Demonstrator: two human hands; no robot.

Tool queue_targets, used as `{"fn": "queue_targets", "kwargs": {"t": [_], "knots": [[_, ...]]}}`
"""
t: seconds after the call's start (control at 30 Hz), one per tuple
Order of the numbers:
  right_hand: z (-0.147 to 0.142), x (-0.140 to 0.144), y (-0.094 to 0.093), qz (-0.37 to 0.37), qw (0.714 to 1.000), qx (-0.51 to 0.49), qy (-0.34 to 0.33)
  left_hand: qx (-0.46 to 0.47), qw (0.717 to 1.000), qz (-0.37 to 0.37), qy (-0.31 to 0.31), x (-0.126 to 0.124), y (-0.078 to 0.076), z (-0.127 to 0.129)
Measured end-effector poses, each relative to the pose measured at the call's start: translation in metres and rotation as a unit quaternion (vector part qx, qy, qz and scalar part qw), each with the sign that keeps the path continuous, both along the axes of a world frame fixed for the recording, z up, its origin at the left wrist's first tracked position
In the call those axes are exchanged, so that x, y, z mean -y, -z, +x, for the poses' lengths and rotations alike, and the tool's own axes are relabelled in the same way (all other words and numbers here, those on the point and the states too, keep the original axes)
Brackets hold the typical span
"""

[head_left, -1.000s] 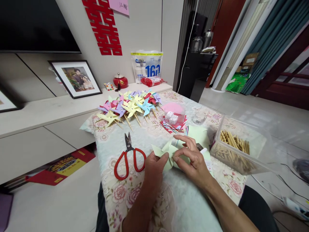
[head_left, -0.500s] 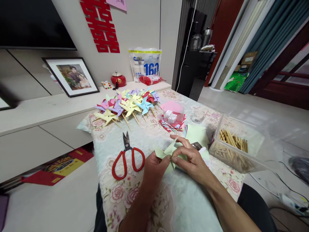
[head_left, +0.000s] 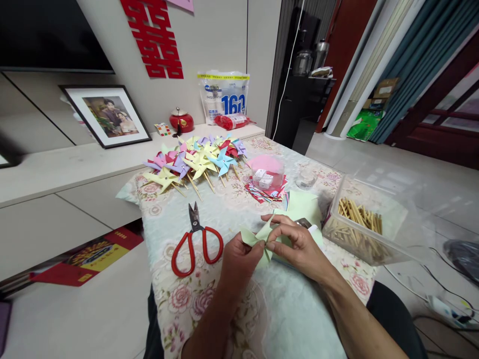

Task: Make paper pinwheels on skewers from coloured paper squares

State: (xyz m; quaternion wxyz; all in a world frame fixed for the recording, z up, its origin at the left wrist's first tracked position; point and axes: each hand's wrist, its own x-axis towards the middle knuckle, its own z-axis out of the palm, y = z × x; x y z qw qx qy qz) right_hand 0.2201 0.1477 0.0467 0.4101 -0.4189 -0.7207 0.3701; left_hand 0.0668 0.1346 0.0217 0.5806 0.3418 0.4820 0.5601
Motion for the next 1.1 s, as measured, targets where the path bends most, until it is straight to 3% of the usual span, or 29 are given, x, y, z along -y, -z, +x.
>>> {"fn": "queue_targets", "kwargs": {"t": [0.33,0.9,1.1], "knots": [[-0.001,0.0,0.007,0.028,0.999,-0.019,0.004,0.016,1.0,-0.014,0.02,-0.002,0.003,-0.002],[0.001,-0.001,0.011,0.056,0.998,0.004,-0.005,0.03,0.999,-0.014,0.003,-0.001,0.002,0.001],[0.003,-0.001,0.011,0.036,0.999,-0.007,-0.015,0.024,1.0,-0.006,0.014,-0.001,0.005,0.0]]}}
